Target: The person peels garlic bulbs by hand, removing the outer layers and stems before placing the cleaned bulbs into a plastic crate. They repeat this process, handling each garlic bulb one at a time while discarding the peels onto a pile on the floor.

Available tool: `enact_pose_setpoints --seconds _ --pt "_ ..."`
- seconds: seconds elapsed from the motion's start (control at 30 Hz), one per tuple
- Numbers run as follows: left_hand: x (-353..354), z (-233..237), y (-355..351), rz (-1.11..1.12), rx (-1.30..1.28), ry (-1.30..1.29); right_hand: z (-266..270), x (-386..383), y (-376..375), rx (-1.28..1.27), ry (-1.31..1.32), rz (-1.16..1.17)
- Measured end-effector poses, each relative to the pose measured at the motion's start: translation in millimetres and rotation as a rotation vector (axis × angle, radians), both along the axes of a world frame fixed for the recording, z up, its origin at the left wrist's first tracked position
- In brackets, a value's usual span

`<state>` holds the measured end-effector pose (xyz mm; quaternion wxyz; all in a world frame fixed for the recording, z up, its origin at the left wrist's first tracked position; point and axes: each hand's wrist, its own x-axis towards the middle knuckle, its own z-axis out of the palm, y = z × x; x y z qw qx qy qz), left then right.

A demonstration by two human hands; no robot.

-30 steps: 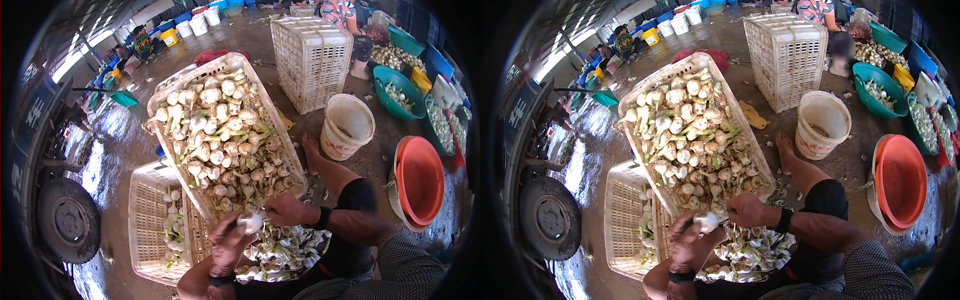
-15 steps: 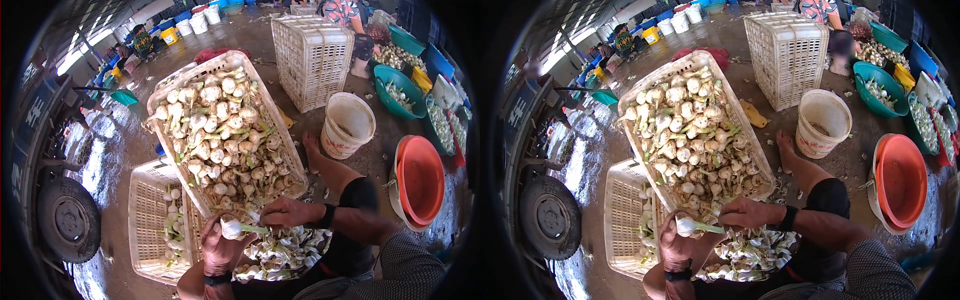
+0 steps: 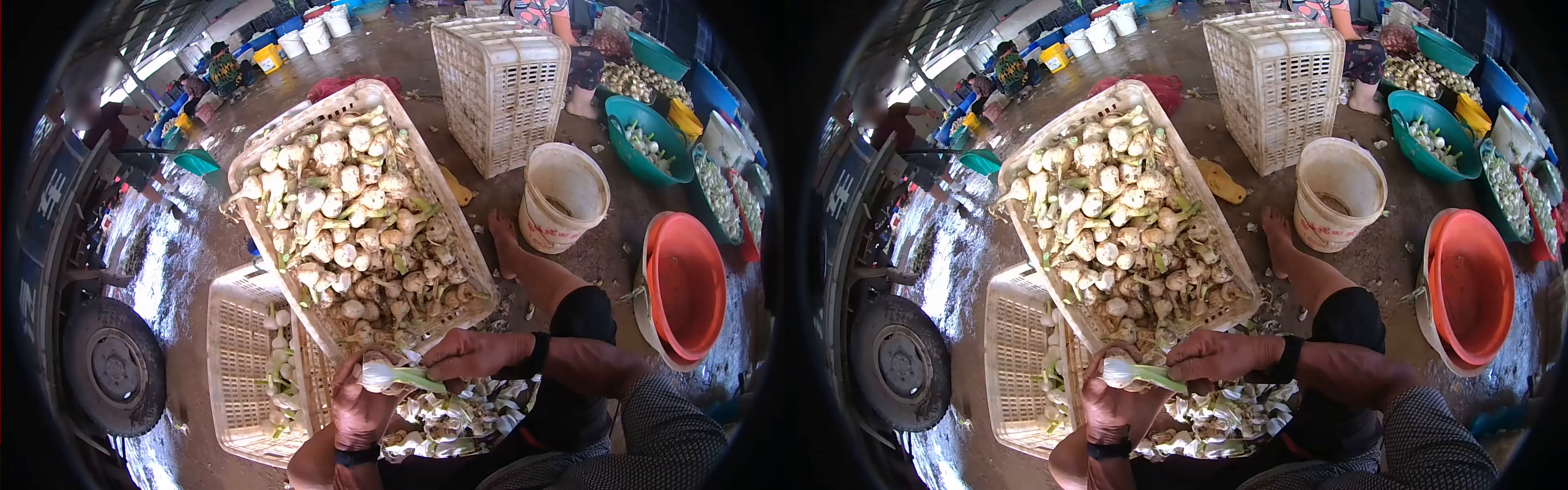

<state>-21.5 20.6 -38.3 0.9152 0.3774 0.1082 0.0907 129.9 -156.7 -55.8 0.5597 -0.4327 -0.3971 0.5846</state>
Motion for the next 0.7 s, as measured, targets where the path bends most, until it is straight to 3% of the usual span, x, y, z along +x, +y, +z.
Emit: enact_pose_setpoints --seconds 0.1,0.2,0.27,0.33,0.43,0.5,0.53,0.6,0.7 --pt "1.4 8.6 -5.5 0.007 -0.033 -0.029 15.9 3.5 -1.1 0.041 0.032 -0.027" --pt "3.0 10.3 -9.5 0.073 0.02 0.143 14.5 6.4 -1.4 0.07 0.029 -0.073" --pt "1.9 6.5 -9.9 0.054 0.227 0.122 19.4 5.1 -0.9 0.062 0.006 -0.077" --pt "1.5 6.7 -9.5 0.051 0.27 0.144 20.5 4.2 1.5 0.054 -0.015 -0.079" --pt "0.5 7.2 -9.7 0.042 0.278 0.171 9.9 4.6 8.8 0.13 -0.21 -0.061" --pt "-0.6 5.3 -9.4 0.038 0.241 0.177 -3.4 1.6 15.0 0.337 -0.724 -0.283" --pt "-1.1 1.6 -8.7 0.012 0.313 0.173 -3.8 1.9 15.6 0.335 -0.724 -0.286" --pt "1.4 0.3 -10.1 -0.018 0.378 0.161 -3.0 4.5 14.4 0.327 -0.974 -0.434" --pt "3.0 6.5 -12.0 0.055 0.391 0.189 -9.3 9.7 19.0 0.335 -0.97 -0.514"
